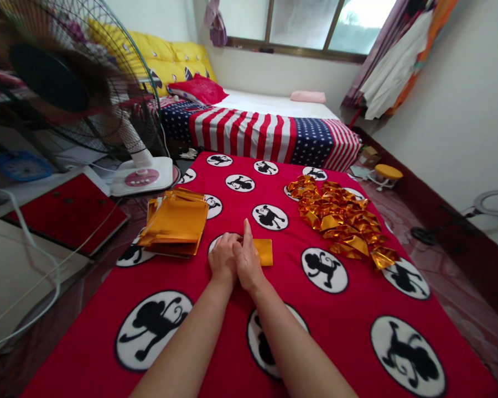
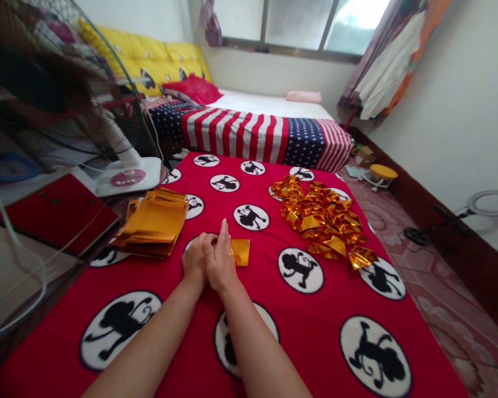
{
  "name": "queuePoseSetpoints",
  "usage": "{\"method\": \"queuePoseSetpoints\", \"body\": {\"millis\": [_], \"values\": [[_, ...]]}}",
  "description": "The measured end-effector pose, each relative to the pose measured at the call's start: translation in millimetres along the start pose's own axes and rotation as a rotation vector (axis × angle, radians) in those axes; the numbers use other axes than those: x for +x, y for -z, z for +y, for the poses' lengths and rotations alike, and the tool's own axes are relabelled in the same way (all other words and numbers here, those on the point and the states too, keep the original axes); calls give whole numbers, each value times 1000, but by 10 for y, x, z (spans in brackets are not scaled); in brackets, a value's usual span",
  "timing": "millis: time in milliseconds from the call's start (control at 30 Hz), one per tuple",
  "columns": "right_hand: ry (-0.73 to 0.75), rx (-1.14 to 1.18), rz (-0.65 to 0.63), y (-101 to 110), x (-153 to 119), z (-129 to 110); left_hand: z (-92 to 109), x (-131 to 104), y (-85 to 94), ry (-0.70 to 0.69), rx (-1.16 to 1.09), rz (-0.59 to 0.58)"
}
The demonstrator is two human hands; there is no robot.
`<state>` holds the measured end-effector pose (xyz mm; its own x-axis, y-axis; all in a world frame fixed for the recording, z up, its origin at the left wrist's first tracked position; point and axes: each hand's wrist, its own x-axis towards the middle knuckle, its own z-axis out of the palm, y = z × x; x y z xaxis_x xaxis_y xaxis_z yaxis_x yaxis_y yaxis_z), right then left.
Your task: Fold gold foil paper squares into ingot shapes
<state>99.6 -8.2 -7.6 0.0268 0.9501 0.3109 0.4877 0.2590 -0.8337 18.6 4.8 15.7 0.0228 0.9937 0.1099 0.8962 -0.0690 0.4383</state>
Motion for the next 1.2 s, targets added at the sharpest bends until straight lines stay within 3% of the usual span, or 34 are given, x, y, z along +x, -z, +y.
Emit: {"method": "queuePoseSetpoints", "body": {"millis": [267,467,600,700,733,800,900,1033,1200], "values": [[-24,-172,-40,382,-70,177,16,-23,-30,-37,37,85],[94,-620,-284,712,-227,298,-5,-25,-58,-38,13,96],[81,-799,-317,780,-289,287,60,-21,-3,-56,-3,133],[74,-833,-309,760,-295,269,238,-46,31,-202,-166,191],[78,-836,-310,753,-297,272,309,-62,22,-300,-260,162],[87,-836,-319,745,-307,294,434,-99,-35,-491,-403,-19],[102,-833,-331,743,-330,339,499,-135,-181,-557,-423,-257],[118,-852,-329,737,-337,348,386,-117,-302,-558,-335,-317],[81,-898,-336,738,-313,303,242,-84,-270,-537,-170,-302]]}}
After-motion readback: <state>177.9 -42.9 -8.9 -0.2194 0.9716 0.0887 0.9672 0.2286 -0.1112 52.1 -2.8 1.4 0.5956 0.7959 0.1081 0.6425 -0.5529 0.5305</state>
